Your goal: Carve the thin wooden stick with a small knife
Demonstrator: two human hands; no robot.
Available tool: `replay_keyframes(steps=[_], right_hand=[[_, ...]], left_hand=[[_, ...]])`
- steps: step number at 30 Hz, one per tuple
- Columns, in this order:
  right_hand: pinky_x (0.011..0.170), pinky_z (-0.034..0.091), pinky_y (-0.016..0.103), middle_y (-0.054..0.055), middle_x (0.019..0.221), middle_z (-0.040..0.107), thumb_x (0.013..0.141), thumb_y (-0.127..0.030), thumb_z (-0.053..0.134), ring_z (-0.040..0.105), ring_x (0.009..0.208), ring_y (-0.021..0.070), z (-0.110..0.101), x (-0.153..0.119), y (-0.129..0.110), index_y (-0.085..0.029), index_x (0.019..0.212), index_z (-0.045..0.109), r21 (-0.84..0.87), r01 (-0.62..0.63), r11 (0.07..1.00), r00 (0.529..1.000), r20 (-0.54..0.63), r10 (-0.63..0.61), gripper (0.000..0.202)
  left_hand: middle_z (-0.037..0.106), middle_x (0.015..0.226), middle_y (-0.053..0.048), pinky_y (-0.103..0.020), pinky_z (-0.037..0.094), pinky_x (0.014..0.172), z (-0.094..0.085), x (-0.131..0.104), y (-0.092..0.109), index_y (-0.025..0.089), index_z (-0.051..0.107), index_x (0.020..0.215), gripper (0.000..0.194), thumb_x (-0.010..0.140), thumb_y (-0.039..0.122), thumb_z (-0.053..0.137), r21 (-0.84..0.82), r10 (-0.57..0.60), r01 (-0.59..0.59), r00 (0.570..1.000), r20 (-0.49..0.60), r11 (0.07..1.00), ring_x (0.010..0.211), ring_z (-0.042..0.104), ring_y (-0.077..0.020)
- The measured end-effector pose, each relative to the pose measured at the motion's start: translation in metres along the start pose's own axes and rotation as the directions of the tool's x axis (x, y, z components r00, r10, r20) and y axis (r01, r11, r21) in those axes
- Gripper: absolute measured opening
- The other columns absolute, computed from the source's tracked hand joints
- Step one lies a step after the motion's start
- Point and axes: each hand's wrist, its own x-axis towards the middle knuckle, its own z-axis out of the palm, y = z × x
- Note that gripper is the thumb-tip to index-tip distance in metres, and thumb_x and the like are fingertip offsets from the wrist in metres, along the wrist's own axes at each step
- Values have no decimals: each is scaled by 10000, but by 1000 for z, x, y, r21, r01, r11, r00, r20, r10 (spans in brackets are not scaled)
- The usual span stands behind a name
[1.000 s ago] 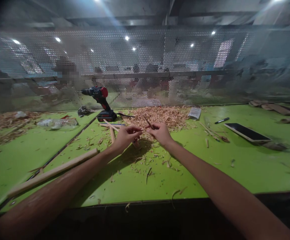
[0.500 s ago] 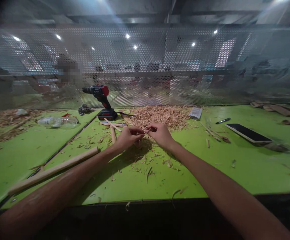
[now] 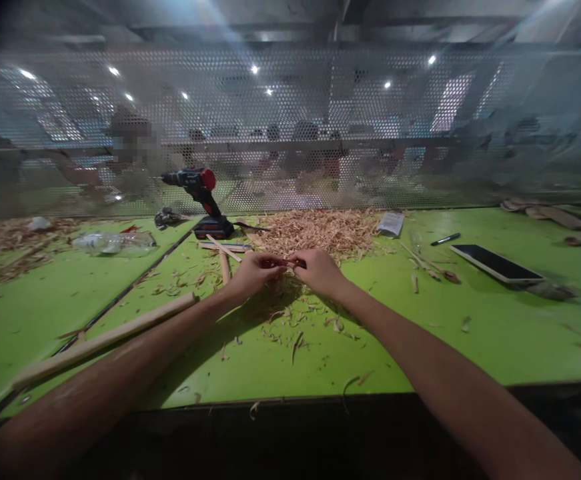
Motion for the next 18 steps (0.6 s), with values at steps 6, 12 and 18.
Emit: replay_keyframes(steps=[6, 12, 18], right_hand=[[641, 344, 296, 11, 644, 676, 866, -273, 692, 510, 626, 163, 4, -4, -1, -207, 774, 796, 44, -52, 998, 999, -9, 52, 154], [617, 329, 291, 7, 635, 653, 863, -332, 718, 492, 620, 155, 6, -6, -1, -203, 718, 761, 106, -105, 989, 994, 20, 104, 199], [596, 317, 291, 8, 609, 630, 833, -418, 749, 470, 611, 157, 7, -6, 0, -208, 692, 746, 146, -99, 984, 995, 2, 100, 253]], left_hand=[[658, 556, 8, -208, 452, 470, 1, -2, 3, 112, 814, 812, 72, 782, 173, 787, -34, -13, 13, 1000, 1, 999, 475, 541, -93], [662, 574, 8, -227, 490, 485, 1, -2, 2, 118, 820, 822, 88, 773, 189, 804, -54, -40, 40, 999, 12, 998, 481, 551, -100], [676, 586, -4, -223, 507, 505, -3, 3, -4, 112, 831, 842, 120, 751, 190, 822, -82, -66, 68, 997, 35, 994, 505, 570, -100]])
